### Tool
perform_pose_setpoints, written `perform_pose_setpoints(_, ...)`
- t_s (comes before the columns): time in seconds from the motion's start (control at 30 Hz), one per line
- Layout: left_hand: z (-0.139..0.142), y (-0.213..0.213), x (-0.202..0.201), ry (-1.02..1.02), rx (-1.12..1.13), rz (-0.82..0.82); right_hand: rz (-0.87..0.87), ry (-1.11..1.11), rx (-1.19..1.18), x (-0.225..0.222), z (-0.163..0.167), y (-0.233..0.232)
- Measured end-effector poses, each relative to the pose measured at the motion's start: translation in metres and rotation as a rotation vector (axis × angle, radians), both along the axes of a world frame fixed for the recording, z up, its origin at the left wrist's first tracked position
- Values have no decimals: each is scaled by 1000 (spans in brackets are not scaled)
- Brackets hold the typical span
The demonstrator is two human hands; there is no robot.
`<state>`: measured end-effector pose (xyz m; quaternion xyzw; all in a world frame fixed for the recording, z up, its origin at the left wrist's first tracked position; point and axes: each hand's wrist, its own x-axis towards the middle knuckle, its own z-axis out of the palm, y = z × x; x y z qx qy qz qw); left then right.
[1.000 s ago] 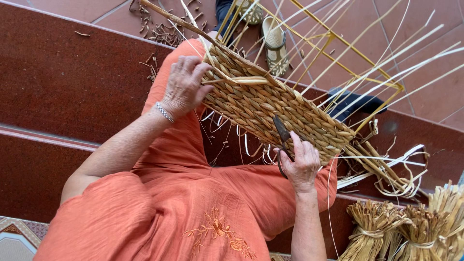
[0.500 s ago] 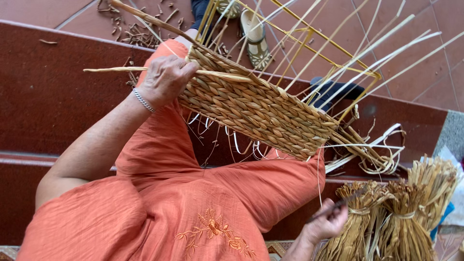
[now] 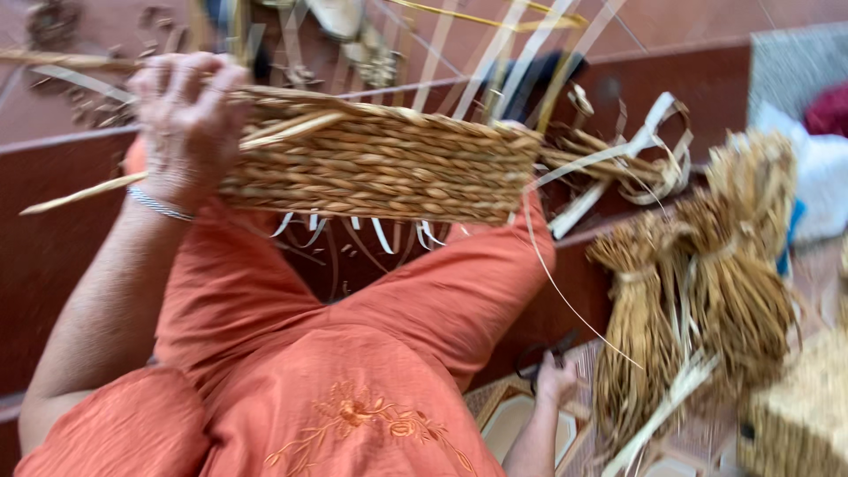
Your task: The person weaves a basket by hand, interlacing dried palm leaves through a metal frame. They repeatedly pull strands through the weave, tighten them, and trim excess material with scissors.
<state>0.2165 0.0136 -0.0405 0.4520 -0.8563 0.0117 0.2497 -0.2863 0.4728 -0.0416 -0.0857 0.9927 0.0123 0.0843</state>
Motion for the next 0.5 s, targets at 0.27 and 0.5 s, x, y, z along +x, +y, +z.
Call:
perform_pose_setpoints(0.27, -30, -12, -11, 54, 220, 6, 62, -322, 256, -80, 18, -26)
perform_pose_setpoints(0.5, -38, -12, -43, 414, 620, 57, 1000, 317, -620, -145, -3, -195)
